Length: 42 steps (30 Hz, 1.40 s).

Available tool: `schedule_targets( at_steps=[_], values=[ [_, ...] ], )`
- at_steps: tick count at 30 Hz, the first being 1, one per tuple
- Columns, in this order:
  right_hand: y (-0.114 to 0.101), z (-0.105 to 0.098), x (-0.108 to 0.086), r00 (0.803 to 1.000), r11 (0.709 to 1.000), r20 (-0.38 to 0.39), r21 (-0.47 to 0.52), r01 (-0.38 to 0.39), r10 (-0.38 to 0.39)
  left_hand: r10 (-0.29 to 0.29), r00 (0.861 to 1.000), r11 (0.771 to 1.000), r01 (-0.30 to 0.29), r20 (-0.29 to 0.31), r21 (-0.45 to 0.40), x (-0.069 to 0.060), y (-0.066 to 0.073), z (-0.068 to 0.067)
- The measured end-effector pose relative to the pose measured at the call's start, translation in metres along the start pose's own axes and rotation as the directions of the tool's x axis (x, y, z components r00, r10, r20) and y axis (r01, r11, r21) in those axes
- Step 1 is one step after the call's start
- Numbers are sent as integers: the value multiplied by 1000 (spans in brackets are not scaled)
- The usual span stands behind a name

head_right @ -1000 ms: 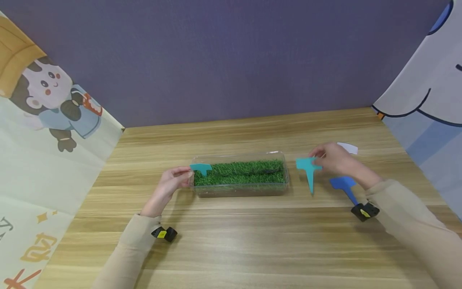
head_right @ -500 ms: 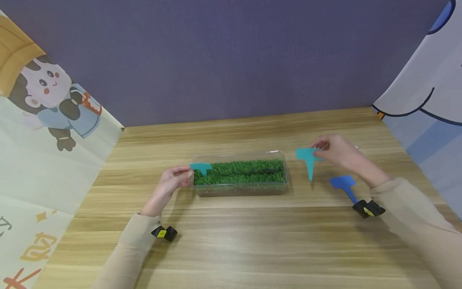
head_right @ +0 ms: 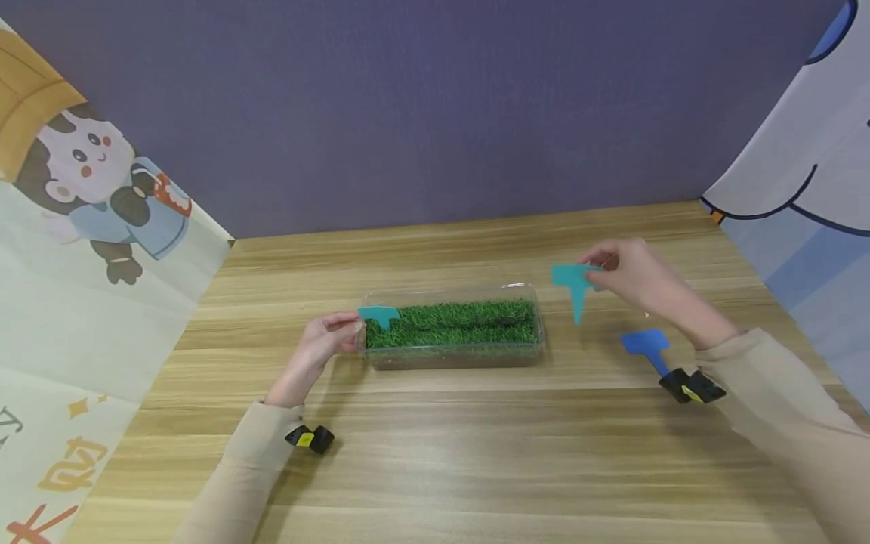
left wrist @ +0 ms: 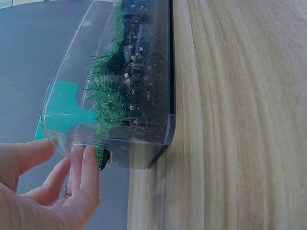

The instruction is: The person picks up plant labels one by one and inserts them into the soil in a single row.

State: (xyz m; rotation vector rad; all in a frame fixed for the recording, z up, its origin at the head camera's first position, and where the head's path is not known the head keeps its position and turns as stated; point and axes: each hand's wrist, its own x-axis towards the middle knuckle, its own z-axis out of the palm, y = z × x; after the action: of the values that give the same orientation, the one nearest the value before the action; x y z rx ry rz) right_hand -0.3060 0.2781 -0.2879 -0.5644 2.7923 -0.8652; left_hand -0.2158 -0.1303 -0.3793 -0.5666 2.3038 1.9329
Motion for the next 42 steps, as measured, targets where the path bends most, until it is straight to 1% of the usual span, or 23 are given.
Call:
schedule_targets(
  at_steps=[9,20,29,33,34,37,40,41,42],
  values=[
    [-15,0,1,1000,1000,-2,8,-5,5,-3,1000,1000,3,-3,-2,1,-1,1],
    [-32,3,7,997,998,-48,35,55,-53,8,1000,1000,-7,-1,9,1,-2,1],
    [-49,13,16,997,995,-27,70,71,-69,27,1000,1000,-27,12,3,1,-3,0],
    [-56,19,21,996,993,-19,88,84,-82,67,998,998,-67,18,-12,0,-5,0],
    [-58,21,22,996,991,-17,95,90,-89,91,996,996,-90,22,-24,-1,-5,0],
    [-63,25,24,994,988,-13,110,110,-109,110,994,993,-109,22,-32,-3,-4,-1],
    [-68,28,27,992,984,-5,125,128,-128,87,996,996,-86,17,-24,-2,-4,0],
    [-70,29,28,991,983,-3,129,132,-132,66,998,998,-66,12,-11,-1,-4,0],
    [-71,30,30,991,982,0,132,135,-136,58,998,998,-58,12,-5,-1,-3,0]
  ],
)
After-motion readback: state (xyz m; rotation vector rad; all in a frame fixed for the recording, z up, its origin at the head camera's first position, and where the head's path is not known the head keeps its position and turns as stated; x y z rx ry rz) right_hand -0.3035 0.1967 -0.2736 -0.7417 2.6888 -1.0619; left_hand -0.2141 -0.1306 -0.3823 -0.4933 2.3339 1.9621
